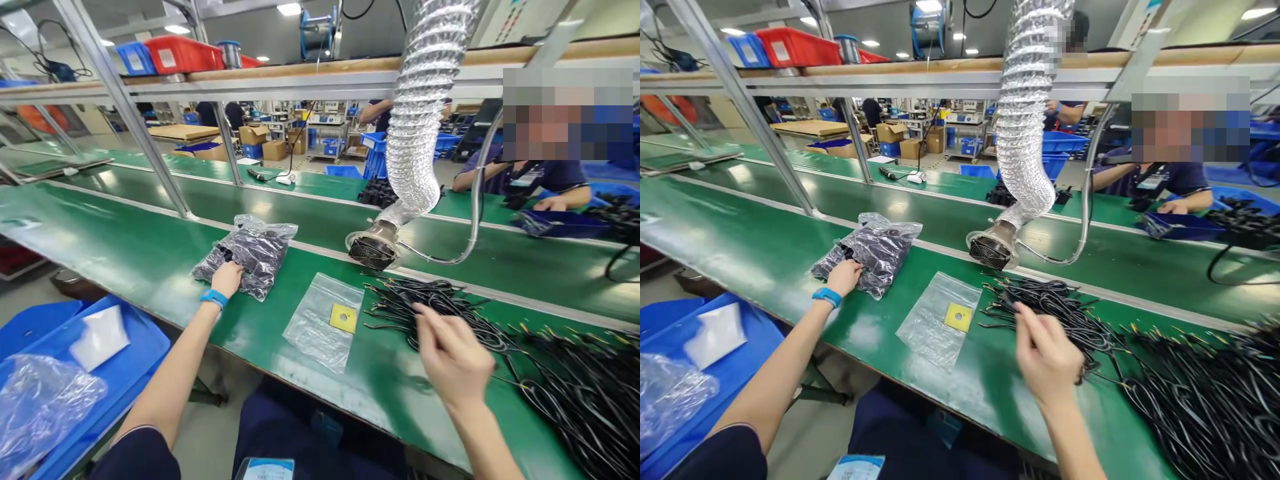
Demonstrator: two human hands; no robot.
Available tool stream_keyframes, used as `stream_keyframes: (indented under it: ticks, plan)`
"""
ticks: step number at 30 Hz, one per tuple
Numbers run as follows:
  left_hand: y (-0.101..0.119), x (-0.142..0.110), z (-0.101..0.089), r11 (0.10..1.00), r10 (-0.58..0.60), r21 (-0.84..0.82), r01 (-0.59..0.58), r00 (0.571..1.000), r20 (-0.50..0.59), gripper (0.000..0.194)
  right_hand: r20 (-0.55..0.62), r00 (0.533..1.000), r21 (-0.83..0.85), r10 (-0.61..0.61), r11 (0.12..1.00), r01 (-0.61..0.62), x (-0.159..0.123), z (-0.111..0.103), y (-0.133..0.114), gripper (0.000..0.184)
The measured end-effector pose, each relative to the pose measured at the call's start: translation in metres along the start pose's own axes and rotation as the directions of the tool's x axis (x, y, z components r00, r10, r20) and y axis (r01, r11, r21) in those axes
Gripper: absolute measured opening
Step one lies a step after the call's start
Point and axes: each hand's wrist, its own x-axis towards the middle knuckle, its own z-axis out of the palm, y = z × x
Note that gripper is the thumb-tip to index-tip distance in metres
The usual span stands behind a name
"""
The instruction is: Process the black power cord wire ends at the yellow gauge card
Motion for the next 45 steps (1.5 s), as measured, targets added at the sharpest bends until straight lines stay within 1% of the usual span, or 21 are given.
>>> stream_keyframes:
  ticks: [2, 5, 7, 9, 14, 17, 20, 24, 26, 27, 29, 30, 31, 32, 33, 34, 35, 37, 39, 41, 45]
  plan:
    - [-0.001, 0.007, 0.005, 1.000, 0.011, 0.009, -0.011, 0.999, 0.034, 0.026, 0.138, 0.989, 0.018, -0.046, 0.999, 0.044, -0.016, 0.019, -0.014, 0.021]
    - [0.000, 0.013, 0.010, 1.000, 0.005, 0.015, -0.006, 0.998, 0.055, 0.033, 0.292, 0.954, 0.031, -0.061, 0.998, 0.055, -0.046, 0.050, -0.025, 0.031]
    - [-0.001, 0.016, 0.010, 1.000, -0.001, 0.010, 0.000, 0.997, 0.071, 0.031, 0.370, 0.925, 0.025, -0.084, 0.996, 0.080, -0.062, 0.063, -0.027, 0.036]
    - [-0.004, 0.018, 0.009, 1.000, 0.001, -0.002, -0.001, 0.996, 0.090, 0.027, 0.416, 0.904, 0.030, -0.102, 0.995, 0.098, -0.071, 0.069, -0.026, 0.037]
    - [-0.008, 0.018, 0.008, 0.997, 0.023, -0.070, -0.015, 0.993, 0.119, 0.017, 0.397, 0.912, 0.089, -0.099, 0.994, 0.069, -0.076, 0.070, -0.022, 0.031]
    - [-0.007, 0.018, 0.006, 0.995, 0.009, -0.104, 0.003, 0.994, 0.112, 0.011, 0.411, 0.902, 0.067, -0.137, 0.991, 0.119, -0.078, 0.071, -0.020, 0.030]
    - [-0.006, 0.016, -0.002, 0.991, -0.017, -0.131, 0.027, 0.997, 0.079, 0.006, 0.431, 0.888, 0.050, -0.159, 0.987, 0.152, -0.080, 0.072, -0.020, 0.030]
    - [-0.001, 0.007, -0.022, 0.978, -0.040, -0.208, 0.031, 0.999, -0.038, 0.019, 0.386, 0.919, 0.072, -0.081, 0.996, 0.058, -0.078, 0.071, -0.020, 0.029]
    - [0.013, -0.001, -0.029, 0.967, -0.042, -0.253, 0.013, 0.993, -0.106, 0.024, 0.342, 0.939, 0.099, -0.020, 0.995, -0.015, -0.076, 0.070, -0.021, 0.029]
    - [0.025, -0.006, -0.030, 0.954, -0.030, -0.299, -0.009, 0.992, -0.126, 0.025, 0.325, 0.946, 0.119, 0.010, 0.992, -0.051, -0.075, 0.069, -0.021, 0.029]
    - [0.060, -0.018, -0.027, 0.888, 0.029, -0.455, -0.071, 0.995, -0.099, 0.027, 0.316, 0.946, 0.169, 0.064, 0.978, -0.123, -0.073, 0.068, -0.021, 0.028]
    - [0.082, -0.026, -0.022, 0.714, 0.079, -0.697, -0.070, 0.997, -0.018, 0.028, 0.318, 0.944, 0.198, 0.087, 0.968, -0.156, -0.072, 0.067, -0.021, 0.027]
    - [0.105, -0.034, -0.016, 0.502, 0.164, -0.865, -0.009, 0.983, 0.085, 0.031, 0.317, 0.943, 0.230, 0.105, 0.956, -0.184, -0.072, 0.067, -0.021, 0.027]
    - [0.128, -0.041, -0.008, 0.319, 0.253, -0.944, 0.088, 0.951, 0.175, 0.033, 0.312, 0.942, 0.263, 0.122, 0.942, -0.209, -0.071, 0.066, -0.020, 0.028]
    - [0.151, -0.048, 0.000, 0.173, 0.334, -0.965, 0.196, 0.911, 0.244, 0.036, 0.307, 0.942, 0.294, 0.137, 0.928, -0.231, -0.071, 0.066, -0.020, 0.028]
    - [0.171, -0.054, 0.008, 0.069, 0.396, -0.953, 0.294, 0.869, 0.296, 0.039, 0.302, 0.941, 0.321, 0.151, 0.913, -0.250, -0.072, 0.065, -0.020, 0.029]
    - [0.188, -0.058, 0.016, -0.001, 0.448, -0.923, 0.385, 0.825, 0.344, 0.040, 0.300, 0.940, 0.342, 0.165, 0.901, -0.267, -0.072, 0.065, -0.019, 0.030]
    - [0.211, -0.064, 0.029, -0.071, 0.523, -0.856, 0.513, 0.749, 0.406, 0.043, 0.312, 0.932, 0.364, 0.187, 0.882, -0.299, -0.072, 0.064, -0.019, 0.031]
    - [0.221, -0.067, 0.037, -0.089, 0.566, -0.811, 0.579, 0.699, 0.437, 0.047, 0.325, 0.923, 0.373, 0.204, 0.870, -0.323, -0.072, 0.063, -0.019, 0.031]
    - [0.223, -0.068, 0.039, -0.090, 0.584, -0.792, 0.603, 0.676, 0.449, 0.051, 0.327, 0.919, 0.378, 0.220, 0.861, -0.341, -0.071, 0.062, -0.019, 0.031]
    - [0.219, -0.073, 0.036, -0.113, 0.589, -0.782, 0.613, 0.675, 0.444, 0.048, 0.326, 0.914, 0.380, 0.241, 0.852, -0.360, -0.071, 0.063, -0.019, 0.031]
